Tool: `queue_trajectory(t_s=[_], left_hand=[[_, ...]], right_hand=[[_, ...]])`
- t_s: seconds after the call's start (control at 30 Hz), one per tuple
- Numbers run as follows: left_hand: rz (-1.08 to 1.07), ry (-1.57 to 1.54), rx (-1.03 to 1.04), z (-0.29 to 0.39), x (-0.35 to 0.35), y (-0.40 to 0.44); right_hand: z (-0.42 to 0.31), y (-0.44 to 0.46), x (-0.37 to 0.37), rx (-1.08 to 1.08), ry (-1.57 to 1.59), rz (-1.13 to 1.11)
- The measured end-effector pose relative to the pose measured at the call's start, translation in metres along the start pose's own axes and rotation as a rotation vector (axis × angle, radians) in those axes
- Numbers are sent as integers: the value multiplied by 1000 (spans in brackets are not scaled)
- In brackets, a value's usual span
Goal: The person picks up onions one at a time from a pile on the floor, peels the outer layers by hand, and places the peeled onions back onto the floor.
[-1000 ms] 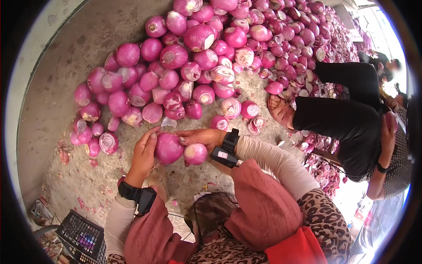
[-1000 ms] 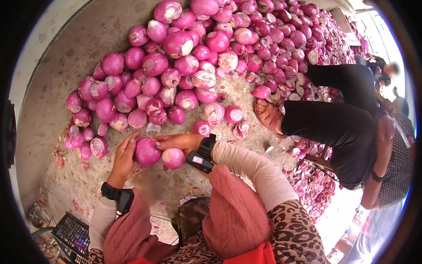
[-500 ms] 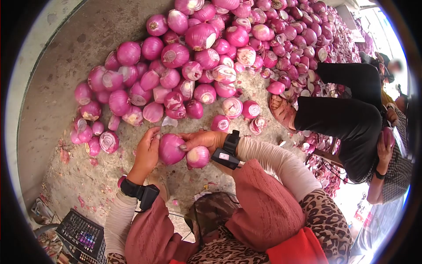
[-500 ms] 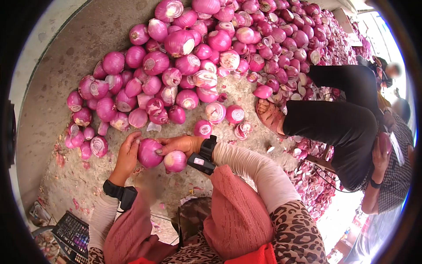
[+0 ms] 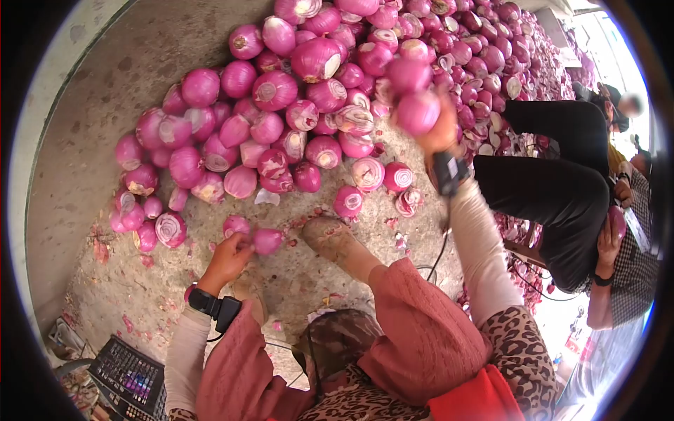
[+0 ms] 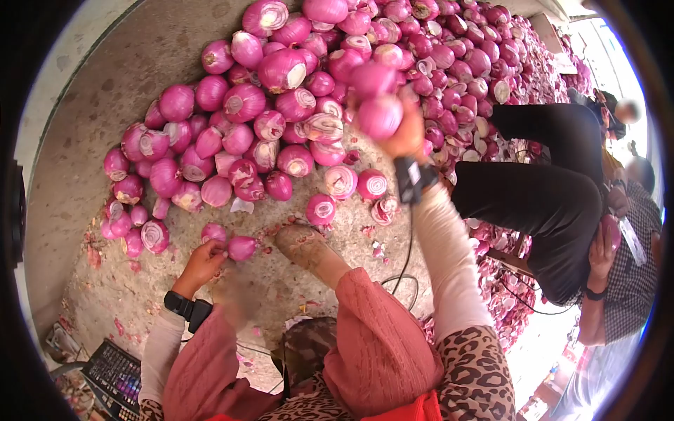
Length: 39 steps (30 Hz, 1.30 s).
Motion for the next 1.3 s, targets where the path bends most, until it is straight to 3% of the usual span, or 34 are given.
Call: queue_trajectory(t_s=[0.03,0.1,0.2,0.27,0.33,0.37,0.4,0.43,0.5,0.57,0.67,0.97,1.0,1.07,1.1,1.17,1.3], left_hand=[[-4,-6,-12,-1,1,-1],[-8,-3,-19,-2,2,-2],[-3,31,6,-3,5,2],[3,65,28,-2,6,3],[17,94,95,7,6,-1],[15,96,88,6,6,-3],[-20,92,59,6,7,-4],[-56,88,33,5,9,-4],[-65,87,23,2,11,-7],[-74,84,16,2,12,-7],[-83,107,26,5,13,-8],[-66,104,39,4,13,-7],[-73,79,22,3,13,-8],[-75,53,3,3,10,-9],[-72,106,-21,10,7,-10],[-68,157,-46,16,6,-5],[21,-20,172,42,2,5]], right_hand=[[-32,15,-3,-62,272,66],[-78,15,25,-320,184,59],[-105,21,13,-357,227,118],[-87,30,-14,-145,-1,-257],[-42,23,-61,-251,-342,-69],[-26,-3,-61,-618,-1222,-248],[-11,-32,-51,-301,-1017,356],[-2,-41,-74,-362,-1260,479],[17,-68,-106,-649,-1791,432],[42,-91,-133,-619,-1940,431],[64,-107,-144,-435,-1944,511],[68,-78,-127,-314,-2109,386],[65,-76,-131,-312,-2108,383],[55,-75,-148,-261,-1645,519],[56,-78,-143,-258,-1645,519],[73,-81,-135,13,-526,273],[93,-89,-78,258,-300,2]])
Point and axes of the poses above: each hand's wrist, its own y-axis towards the middle knuckle, its own x-axis out of the palm, z = x × y, the point moved 5 cm from there along y, towards the middle knuckle, and after that the axes turned 6 degrees about z, right-handed, at the moved point
